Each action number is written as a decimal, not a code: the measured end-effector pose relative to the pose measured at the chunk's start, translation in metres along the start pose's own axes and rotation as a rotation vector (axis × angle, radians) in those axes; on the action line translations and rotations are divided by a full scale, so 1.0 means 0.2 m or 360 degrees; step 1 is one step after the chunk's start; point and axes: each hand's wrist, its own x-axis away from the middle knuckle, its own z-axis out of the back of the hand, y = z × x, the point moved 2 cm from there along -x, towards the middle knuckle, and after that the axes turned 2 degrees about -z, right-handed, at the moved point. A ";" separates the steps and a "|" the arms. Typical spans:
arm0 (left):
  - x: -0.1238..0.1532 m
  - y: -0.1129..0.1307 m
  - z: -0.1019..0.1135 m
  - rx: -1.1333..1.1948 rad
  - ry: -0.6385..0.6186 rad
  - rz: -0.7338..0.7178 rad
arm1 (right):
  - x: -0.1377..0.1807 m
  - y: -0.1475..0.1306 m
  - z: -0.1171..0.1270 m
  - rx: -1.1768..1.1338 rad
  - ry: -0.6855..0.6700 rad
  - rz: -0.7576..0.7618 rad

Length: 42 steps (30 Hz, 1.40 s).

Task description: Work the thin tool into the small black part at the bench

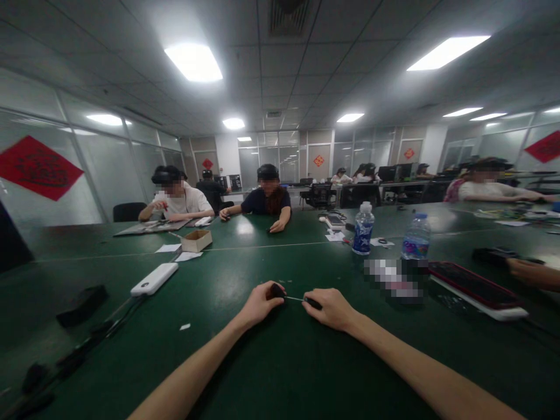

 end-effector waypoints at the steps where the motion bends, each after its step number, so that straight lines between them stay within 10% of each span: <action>1: 0.00 0.00 0.00 -0.0004 -0.0001 0.0001 | 0.00 0.00 0.00 0.0005 0.0005 -0.0014; 42: 0.01 0.01 0.01 -0.0299 -0.0041 0.0006 | 0.00 -0.02 0.00 -0.0050 -0.0052 -0.0079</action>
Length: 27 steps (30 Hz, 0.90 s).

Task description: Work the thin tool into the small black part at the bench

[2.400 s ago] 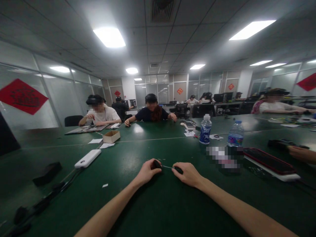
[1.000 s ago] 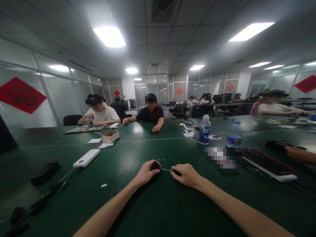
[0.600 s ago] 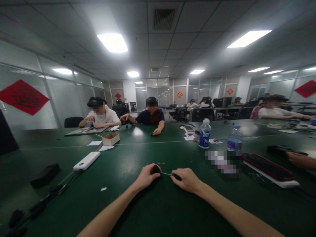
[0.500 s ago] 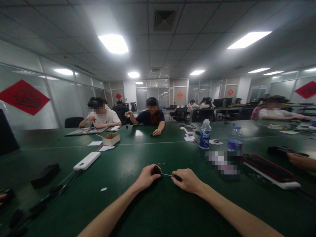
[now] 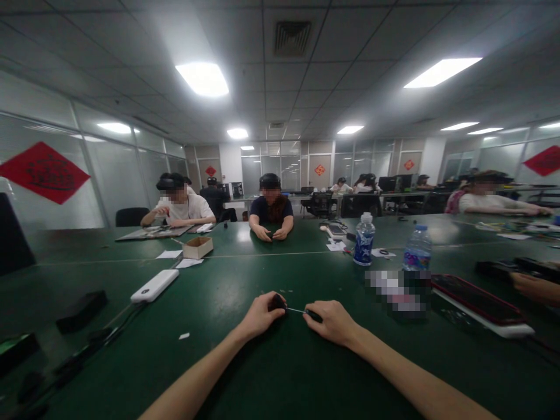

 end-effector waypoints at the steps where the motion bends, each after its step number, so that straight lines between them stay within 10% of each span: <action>1: 0.00 0.00 0.00 -0.0011 0.0008 0.0002 | 0.00 0.00 0.00 0.0000 0.0003 -0.0035; 27: 0.01 0.01 0.00 -0.0045 0.0007 0.0031 | 0.00 -0.01 0.00 -0.0020 -0.0003 -0.0049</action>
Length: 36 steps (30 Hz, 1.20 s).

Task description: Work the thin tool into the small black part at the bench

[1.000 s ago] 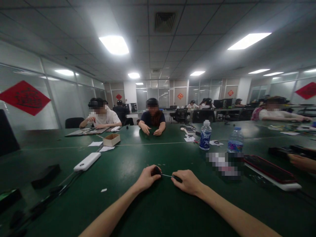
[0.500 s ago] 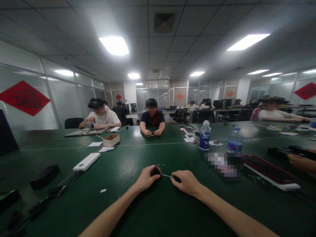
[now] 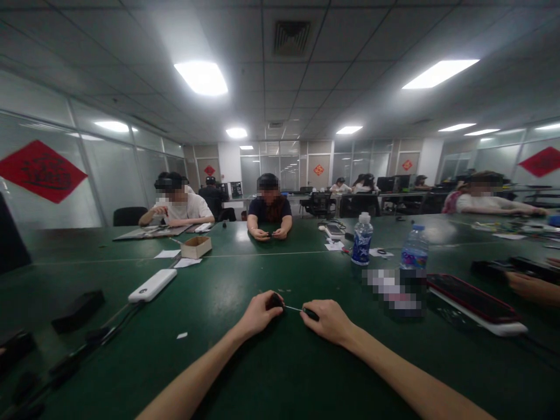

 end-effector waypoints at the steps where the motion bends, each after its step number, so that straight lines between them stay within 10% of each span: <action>1: 0.00 0.00 0.00 0.0004 -0.0004 0.0000 | 0.00 0.00 0.00 -0.0007 -0.0003 0.0028; 36: 0.00 0.03 0.00 0.0114 -0.0010 -0.0005 | 0.00 0.01 0.00 -0.0041 0.0064 0.0034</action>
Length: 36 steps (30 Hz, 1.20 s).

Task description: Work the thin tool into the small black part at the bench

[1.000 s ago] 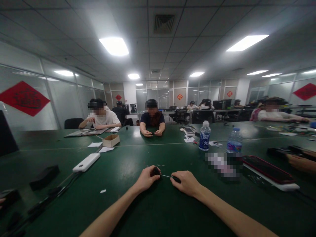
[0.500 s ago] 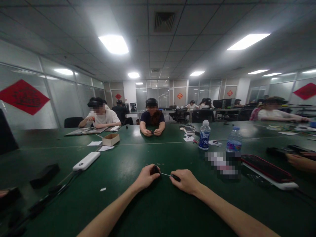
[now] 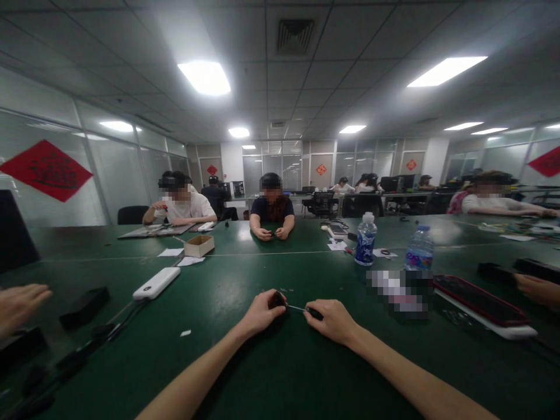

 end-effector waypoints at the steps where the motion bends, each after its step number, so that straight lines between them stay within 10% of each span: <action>1: 0.00 0.00 0.00 0.0010 -0.0002 -0.0002 | 0.00 0.00 0.00 0.0003 0.0004 -0.0006; 36: 0.01 0.02 0.00 -0.0075 -0.0008 -0.0007 | -0.01 0.01 -0.02 0.0064 0.0009 0.0010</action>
